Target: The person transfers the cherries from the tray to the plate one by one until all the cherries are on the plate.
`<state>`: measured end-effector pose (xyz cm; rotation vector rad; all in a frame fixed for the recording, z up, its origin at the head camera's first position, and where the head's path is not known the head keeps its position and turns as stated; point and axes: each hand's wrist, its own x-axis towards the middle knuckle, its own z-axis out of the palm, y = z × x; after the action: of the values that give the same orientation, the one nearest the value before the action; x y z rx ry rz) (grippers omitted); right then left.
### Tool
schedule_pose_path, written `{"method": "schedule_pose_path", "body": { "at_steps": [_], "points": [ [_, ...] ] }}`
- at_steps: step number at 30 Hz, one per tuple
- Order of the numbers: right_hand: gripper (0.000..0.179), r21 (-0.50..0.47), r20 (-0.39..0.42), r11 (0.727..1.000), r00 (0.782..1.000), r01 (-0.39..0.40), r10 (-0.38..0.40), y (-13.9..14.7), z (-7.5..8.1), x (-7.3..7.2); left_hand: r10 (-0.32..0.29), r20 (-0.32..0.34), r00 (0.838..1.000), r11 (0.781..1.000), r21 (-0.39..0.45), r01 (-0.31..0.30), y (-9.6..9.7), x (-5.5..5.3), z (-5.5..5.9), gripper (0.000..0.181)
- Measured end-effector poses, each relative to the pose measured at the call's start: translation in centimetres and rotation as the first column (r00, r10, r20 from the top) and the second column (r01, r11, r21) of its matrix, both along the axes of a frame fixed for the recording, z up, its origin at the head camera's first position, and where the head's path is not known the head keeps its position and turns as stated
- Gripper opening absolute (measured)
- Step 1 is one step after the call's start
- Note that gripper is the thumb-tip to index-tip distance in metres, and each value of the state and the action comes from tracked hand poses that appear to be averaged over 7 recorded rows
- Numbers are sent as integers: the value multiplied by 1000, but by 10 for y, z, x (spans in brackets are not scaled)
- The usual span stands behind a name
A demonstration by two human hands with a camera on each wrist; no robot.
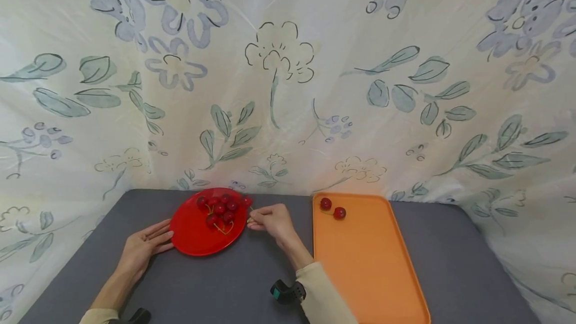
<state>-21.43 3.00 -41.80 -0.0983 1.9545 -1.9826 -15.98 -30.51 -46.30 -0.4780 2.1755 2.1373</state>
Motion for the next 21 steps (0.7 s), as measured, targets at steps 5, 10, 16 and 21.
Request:
{"method": "schedule_pose_path", "body": {
  "at_steps": [5, 10, 16, 21],
  "points": [
    [20, 5, -12, 999, 999, -33, 33, -19, -10, 7, -3, -5, 1000, 1000, -2, 3, 0, 0, 0, 59],
    [17, 52, -5, 998, 999, -42, 42, -35, -17, 13, -13, -13, 1000, 1000, 4, 13, 0, 1, 1, 59],
    [14, 136, -5, 991, 1000, 22, -21, -51, -17, 17, -29, -43, 999, 1000, -12, 29, 0, 3, 3, 58],
    [11, 172, -24, 984, 999, 51, -47, -60, -15, 16, -35, -37, 999, 999, -8, 34, 0, 4, 2, 58]
  ]
}}
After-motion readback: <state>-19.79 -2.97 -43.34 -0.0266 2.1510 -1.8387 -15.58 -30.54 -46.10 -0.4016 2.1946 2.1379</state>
